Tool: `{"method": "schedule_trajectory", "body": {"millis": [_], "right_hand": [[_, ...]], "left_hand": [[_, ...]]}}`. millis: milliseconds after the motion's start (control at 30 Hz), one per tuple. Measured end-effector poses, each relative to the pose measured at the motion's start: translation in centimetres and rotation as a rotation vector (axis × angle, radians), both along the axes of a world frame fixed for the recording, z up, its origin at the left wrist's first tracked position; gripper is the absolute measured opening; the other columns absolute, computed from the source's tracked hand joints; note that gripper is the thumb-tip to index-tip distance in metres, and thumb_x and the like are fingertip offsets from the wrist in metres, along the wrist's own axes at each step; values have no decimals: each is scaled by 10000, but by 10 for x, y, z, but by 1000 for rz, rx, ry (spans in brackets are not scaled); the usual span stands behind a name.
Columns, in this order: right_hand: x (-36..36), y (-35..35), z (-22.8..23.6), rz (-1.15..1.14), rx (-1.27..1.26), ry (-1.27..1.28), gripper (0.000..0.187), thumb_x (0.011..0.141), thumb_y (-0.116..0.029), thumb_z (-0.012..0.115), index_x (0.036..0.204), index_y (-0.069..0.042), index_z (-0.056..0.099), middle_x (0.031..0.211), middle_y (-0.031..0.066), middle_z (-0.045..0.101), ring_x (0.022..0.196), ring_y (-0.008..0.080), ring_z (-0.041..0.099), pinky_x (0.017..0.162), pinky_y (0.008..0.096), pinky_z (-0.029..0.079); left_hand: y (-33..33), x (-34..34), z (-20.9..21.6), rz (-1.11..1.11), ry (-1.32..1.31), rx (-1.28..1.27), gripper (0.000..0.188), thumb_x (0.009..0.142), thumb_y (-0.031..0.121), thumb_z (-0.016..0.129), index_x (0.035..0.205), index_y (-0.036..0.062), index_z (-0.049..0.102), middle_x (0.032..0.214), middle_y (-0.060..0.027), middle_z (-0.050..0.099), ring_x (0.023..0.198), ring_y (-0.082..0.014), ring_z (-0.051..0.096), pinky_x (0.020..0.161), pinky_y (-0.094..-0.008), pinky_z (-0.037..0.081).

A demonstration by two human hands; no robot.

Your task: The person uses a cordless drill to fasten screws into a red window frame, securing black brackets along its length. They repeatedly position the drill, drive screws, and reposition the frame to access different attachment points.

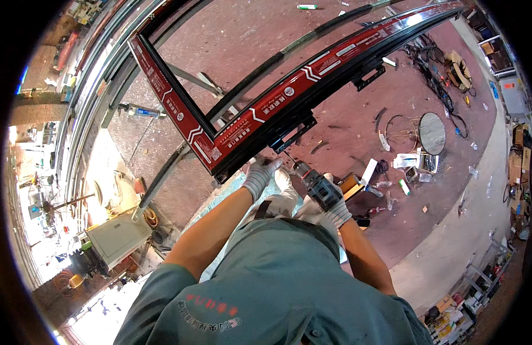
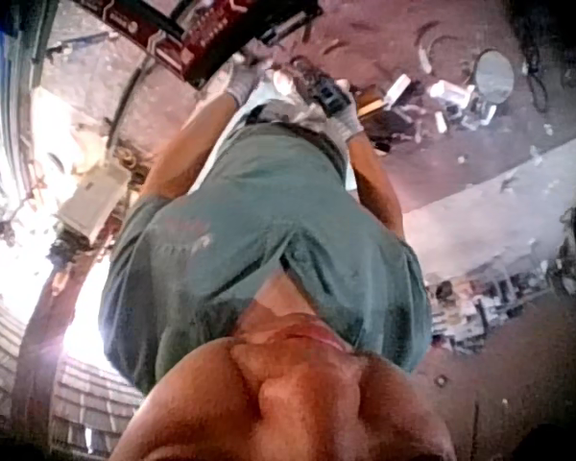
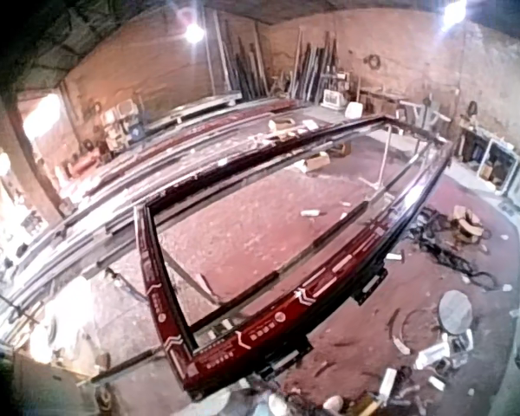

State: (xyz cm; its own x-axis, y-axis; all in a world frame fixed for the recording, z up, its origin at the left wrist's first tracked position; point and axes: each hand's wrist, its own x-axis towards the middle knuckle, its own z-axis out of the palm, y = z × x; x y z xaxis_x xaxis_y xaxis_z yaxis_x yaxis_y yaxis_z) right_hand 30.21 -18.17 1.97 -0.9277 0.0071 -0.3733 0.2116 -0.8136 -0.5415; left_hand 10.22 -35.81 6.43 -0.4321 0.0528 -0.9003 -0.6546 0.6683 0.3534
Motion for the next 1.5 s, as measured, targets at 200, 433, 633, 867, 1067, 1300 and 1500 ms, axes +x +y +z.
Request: {"method": "schedule_trajectory", "body": {"millis": [200, 433, 633, 867, 1067, 1300, 1500], "right_hand": [[19, 14, 32, 265, 1036, -13, 226, 874, -200, 567, 1040, -46, 564, 973, 92, 634, 915, 225, 618, 787, 360, 537], [-2, 52, 88, 277, 1505, 135, 371, 835, -323, 641, 1139, -120, 578, 1032, 95, 636, 968, 236, 603, 848, 346, 509], [-10, 80, 98, 393, 1515, 213, 451, 816, -343, 687, 1183, -113, 562, 1150, 73, 615, 1060, 226, 588, 889, 348, 496], [-19, 77, 89, 68, 1072, 217, 349, 751, -244, 768, 1033, -92, 630, 940, 65, 660, 856, 223, 640, 736, 342, 513], [-6, 61, 59, -3, 695, 115, 508, 862, -423, 563, 1188, -34, 551, 1163, 152, 582, 1037, 298, 593, 824, 426, 517], [-30, 34, 146, -155, 1360, 0, 335, 767, -138, 756, 1073, -83, 630, 953, 69, 667, 865, 215, 649, 736, 314, 529], [-34, 20, 196, -216, 1244, -115, 325, 793, -89, 726, 1101, -76, 624, 992, 62, 673, 909, 182, 647, 777, 334, 528]], "left_hand": [[-22, 46, 13, 109, 178, 237, 343, 850, 308, 674, 1002, 0, 667, 883, -67, 671, 783, -146, 566, 758, -293, 464], [19, 40, 97, 132, 191, 227, 303, 848, 288, 666, 952, 4, 666, 808, -60, 653, 681, -118, 564, 643, -266, 473], [24, 11, 133, 69, 610, 287, 238, 891, 236, 633, 876, 0, 647, 748, -16, 618, 659, -74, 506, 626, -235, 429], [37, -55, 154, -120, 1037, 174, 234, 903, 211, 623, 815, -3, 653, 712, -12, 611, 665, -61, 501, 617, -226, 429], [83, -106, 161, 159, 616, 353, 225, 929, 254, 580, 888, 39, 629, 633, 37, 500, 538, -58, 422, 494, -209, 341], [92, -107, 165, 557, -378, 910, 311, 956, 151, 372, 1117, -50, 545, 1037, -214, 615, 955, -325, 607, 796, -401, 533], [90, -108, 172, 384, -390, 1073, 322, 886, -43, 404, 1190, -48, 513, 1218, -221, 558, 1176, -340, 533, 975, -393, 493]]}}
